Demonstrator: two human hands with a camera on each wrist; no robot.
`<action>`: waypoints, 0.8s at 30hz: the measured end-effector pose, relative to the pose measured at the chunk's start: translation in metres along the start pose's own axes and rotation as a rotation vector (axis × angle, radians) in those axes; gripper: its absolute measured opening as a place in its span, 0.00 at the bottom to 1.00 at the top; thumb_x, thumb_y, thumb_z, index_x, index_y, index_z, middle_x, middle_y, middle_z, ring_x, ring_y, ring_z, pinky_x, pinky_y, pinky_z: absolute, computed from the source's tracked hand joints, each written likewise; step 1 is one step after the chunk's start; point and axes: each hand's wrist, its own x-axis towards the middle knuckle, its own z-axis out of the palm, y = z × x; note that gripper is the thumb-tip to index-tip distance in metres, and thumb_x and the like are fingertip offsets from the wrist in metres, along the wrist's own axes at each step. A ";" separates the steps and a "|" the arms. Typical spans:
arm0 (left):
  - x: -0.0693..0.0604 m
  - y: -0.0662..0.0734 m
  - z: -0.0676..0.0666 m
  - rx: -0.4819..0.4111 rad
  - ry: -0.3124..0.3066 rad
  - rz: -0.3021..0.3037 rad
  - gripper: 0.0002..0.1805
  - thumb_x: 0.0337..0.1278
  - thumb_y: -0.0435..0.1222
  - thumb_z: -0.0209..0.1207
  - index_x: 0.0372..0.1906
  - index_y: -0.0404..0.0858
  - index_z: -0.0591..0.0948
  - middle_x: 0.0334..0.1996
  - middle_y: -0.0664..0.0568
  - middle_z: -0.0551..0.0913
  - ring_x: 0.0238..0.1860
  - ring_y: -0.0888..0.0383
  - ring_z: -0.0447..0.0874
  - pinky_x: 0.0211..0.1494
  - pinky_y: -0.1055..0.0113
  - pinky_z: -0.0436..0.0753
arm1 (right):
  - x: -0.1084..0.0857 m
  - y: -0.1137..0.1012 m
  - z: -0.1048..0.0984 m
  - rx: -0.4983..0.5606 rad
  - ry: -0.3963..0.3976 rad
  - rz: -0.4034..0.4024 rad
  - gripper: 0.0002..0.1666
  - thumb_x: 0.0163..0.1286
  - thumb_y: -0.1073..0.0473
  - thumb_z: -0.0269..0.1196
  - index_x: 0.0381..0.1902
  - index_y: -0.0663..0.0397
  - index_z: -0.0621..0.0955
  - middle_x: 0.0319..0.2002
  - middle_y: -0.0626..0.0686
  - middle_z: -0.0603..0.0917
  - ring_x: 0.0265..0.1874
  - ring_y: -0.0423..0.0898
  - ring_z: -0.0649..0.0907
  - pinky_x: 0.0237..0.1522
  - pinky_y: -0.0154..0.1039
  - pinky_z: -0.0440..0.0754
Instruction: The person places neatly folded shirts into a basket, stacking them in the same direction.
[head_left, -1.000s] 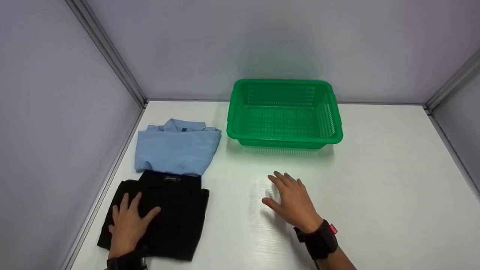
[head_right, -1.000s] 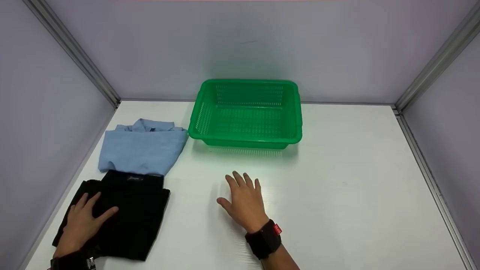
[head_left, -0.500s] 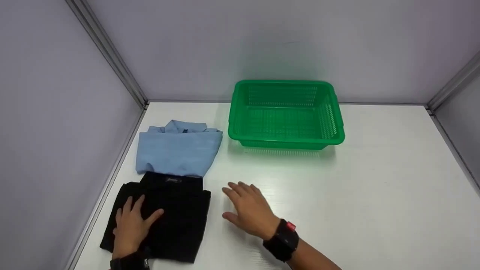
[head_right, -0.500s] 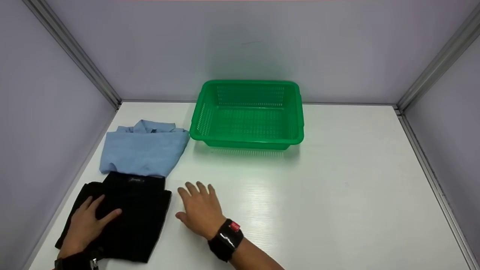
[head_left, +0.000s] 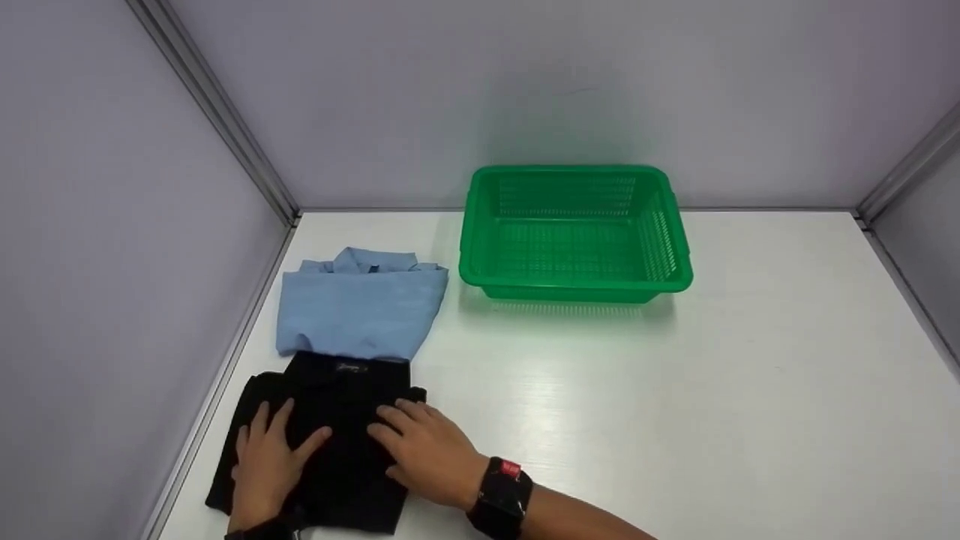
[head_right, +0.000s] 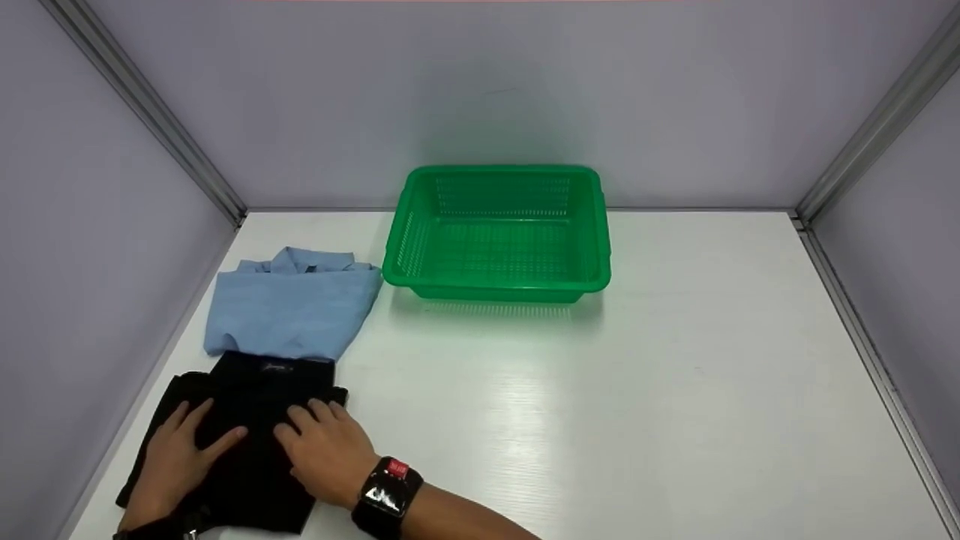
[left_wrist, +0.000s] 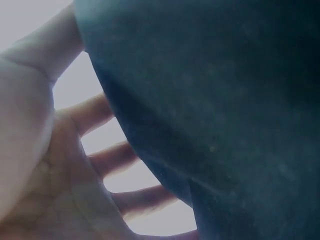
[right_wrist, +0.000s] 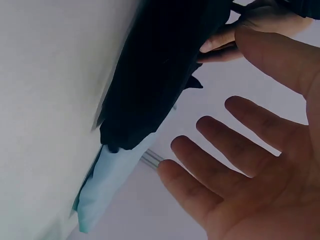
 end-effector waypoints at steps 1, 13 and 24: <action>-0.001 -0.001 0.000 0.001 0.003 0.000 0.56 0.66 0.66 0.61 0.83 0.34 0.56 0.83 0.25 0.43 0.79 0.15 0.39 0.67 0.12 0.55 | 0.003 -0.003 0.001 -0.010 0.002 -0.013 0.32 0.75 0.43 0.68 0.72 0.44 0.77 0.74 0.50 0.77 0.73 0.50 0.77 0.73 0.44 0.78; -0.001 -0.001 0.001 0.008 0.014 0.009 0.55 0.66 0.65 0.62 0.83 0.35 0.58 0.83 0.25 0.44 0.78 0.15 0.41 0.66 0.12 0.57 | 0.028 -0.021 0.021 -0.094 -0.032 -0.042 0.30 0.82 0.37 0.55 0.73 0.41 0.76 0.75 0.47 0.75 0.75 0.48 0.75 0.75 0.43 0.75; 0.001 -0.004 -0.010 0.011 -0.022 -0.003 0.59 0.57 0.70 0.65 0.83 0.38 0.61 0.84 0.27 0.41 0.77 0.12 0.35 0.64 0.08 0.47 | 0.044 -0.022 0.031 -0.170 -0.079 0.031 0.41 0.72 0.28 0.62 0.76 0.36 0.72 0.80 0.47 0.68 0.79 0.53 0.70 0.74 0.52 0.75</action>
